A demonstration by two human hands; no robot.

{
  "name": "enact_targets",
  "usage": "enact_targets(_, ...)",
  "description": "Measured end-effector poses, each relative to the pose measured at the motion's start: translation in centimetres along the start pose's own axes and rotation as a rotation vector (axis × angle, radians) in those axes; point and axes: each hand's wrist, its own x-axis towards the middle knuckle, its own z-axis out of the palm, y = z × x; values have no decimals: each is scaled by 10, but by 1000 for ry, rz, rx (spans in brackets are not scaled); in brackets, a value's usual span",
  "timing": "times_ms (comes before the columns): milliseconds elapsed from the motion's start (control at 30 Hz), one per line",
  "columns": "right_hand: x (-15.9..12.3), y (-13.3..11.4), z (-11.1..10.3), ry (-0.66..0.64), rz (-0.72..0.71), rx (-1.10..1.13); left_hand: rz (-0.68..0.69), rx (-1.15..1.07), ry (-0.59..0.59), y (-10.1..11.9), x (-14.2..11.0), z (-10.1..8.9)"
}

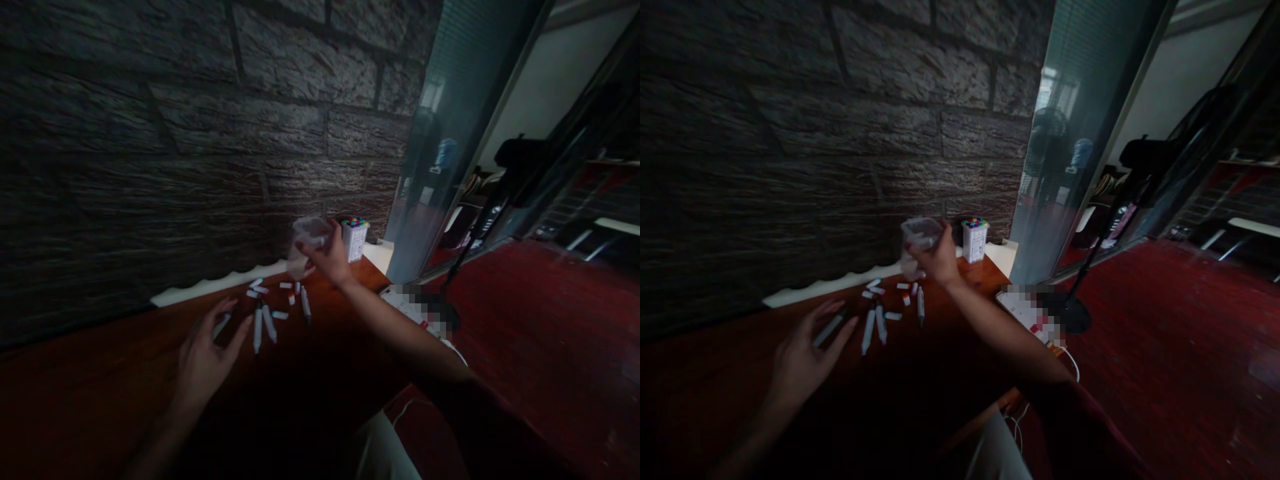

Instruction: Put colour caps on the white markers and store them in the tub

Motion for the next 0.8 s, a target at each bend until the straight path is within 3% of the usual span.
enact_targets(33, 14, 5, -12, 73, -33, -117, -10, 23, 9, -2, 1, -1)
enact_targets(133, 40, 29, -36, 113, 58, -346, -60, 77, 27, -11, 4, -7)
enact_targets(267, 43, 64, -40, 130, 97, -432, -152, 222, -15, -28, 6, -15)
enact_targets(367, 37, 74, -37, 147, 53, -438, -246, 328, -140, -41, 6, -21)
enact_targets(467, 30, 70, -39, 153, 2, -459, -337, 346, -320, -47, 6, -25)
enact_targets(600, 3, 53, -44, 208, -251, -568, -358, 261, -437, -45, 5, -26)
enact_targets(700, -24, 40, -39, 79, -367, -577, -400, 107, -450, -40, 5, -26)
enact_targets(800, -47, 32, -28, -123, -352, -537, -615, -304, -439, -31, 6, -27)
